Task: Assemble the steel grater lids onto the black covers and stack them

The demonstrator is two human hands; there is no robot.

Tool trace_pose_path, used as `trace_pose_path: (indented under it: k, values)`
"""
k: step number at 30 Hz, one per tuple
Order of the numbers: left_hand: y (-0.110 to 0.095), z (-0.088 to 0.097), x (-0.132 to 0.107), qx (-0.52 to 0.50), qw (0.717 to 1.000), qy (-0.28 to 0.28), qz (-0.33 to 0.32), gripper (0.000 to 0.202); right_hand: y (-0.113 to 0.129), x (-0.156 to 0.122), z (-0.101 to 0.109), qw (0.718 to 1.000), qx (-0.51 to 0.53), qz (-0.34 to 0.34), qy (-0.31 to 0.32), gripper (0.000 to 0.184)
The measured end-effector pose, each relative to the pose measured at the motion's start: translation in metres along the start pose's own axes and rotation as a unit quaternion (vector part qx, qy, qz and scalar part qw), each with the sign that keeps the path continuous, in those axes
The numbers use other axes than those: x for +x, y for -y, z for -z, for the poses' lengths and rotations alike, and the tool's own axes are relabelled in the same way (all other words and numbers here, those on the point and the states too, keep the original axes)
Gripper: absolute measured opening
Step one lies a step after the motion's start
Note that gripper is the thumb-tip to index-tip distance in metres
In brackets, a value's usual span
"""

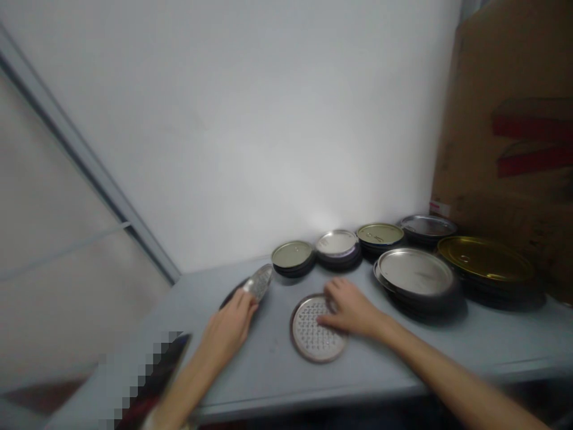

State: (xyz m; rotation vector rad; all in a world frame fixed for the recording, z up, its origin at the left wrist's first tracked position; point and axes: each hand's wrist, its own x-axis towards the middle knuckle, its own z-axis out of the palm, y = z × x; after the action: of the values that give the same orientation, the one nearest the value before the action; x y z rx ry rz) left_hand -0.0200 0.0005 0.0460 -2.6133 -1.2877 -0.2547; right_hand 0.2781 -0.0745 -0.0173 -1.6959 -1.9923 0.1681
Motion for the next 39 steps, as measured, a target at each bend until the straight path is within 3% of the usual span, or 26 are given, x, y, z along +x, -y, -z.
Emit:
trace_pose_path:
  k: [7,11,13,16,18,20,21,22,24,27,29,31,34,39]
  values:
    - [-0.004,0.001,-0.005,-0.135,0.986,-0.091,-0.042,0.028,0.001,-0.002,0.002,1.0,0.022,0.01,-0.005,0.046]
    - [-0.018,0.007,-0.006,-0.325,0.936,-0.133,-0.004,0.023,0.002,0.0,0.006,0.996,0.075,0.018,-0.054,0.039]
    - [-0.031,0.01,-0.005,-0.465,0.877,-0.111,0.041,0.028,0.003,0.0,0.009,0.985,0.15,0.002,-0.085,0.039]
    - [-0.052,0.008,0.002,-0.665,0.738,-0.048,0.102,0.04,0.008,-0.008,0.014,0.955,0.282,-0.035,-0.082,0.053]
    - [-0.064,0.002,0.008,-0.75,0.647,-0.004,0.138,0.046,0.012,-0.02,0.017,0.946,0.314,-0.034,-0.068,0.072]
    - [-0.073,-0.01,0.015,-0.79,0.592,0.039,0.157,0.05,0.014,-0.035,0.018,0.953,0.295,-0.013,-0.067,0.095]
    - [-0.075,-0.017,0.017,-0.795,0.583,0.056,0.159,0.051,0.013,-0.042,0.017,0.958,0.278,-0.007,-0.068,0.104]
    - [-0.077,-0.025,0.019,-0.791,0.587,0.071,0.159,0.052,0.013,-0.049,0.015,0.964,0.257,-0.006,-0.067,0.112]
    - [-0.077,-0.039,0.023,-0.757,0.626,0.09,0.161,0.055,0.01,-0.059,0.009,0.978,0.2,-0.017,-0.049,0.123]
    - [-0.074,-0.05,0.025,-0.648,0.743,0.078,0.15,0.054,0.008,-0.062,-0.004,0.993,0.102,-0.046,-0.024,0.13]
    - [-0.074,-0.05,0.025,-0.551,0.826,0.028,0.114,0.041,0.01,-0.06,-0.011,0.996,0.055,-0.058,-0.031,0.129]
    - [-0.075,-0.047,0.024,-0.453,0.889,-0.022,0.071,0.032,0.014,-0.057,-0.017,0.997,0.029,-0.068,-0.037,0.126]
    - [-0.076,-0.043,0.02,-0.358,0.933,-0.035,0.034,0.033,0.021,-0.056,-0.02,0.996,0.02,-0.087,-0.01,0.122]
    - [-0.076,-0.044,0.015,-0.306,0.952,0.007,0.033,0.036,0.028,-0.06,-0.018,0.995,-0.002,-0.101,0.025,0.119]
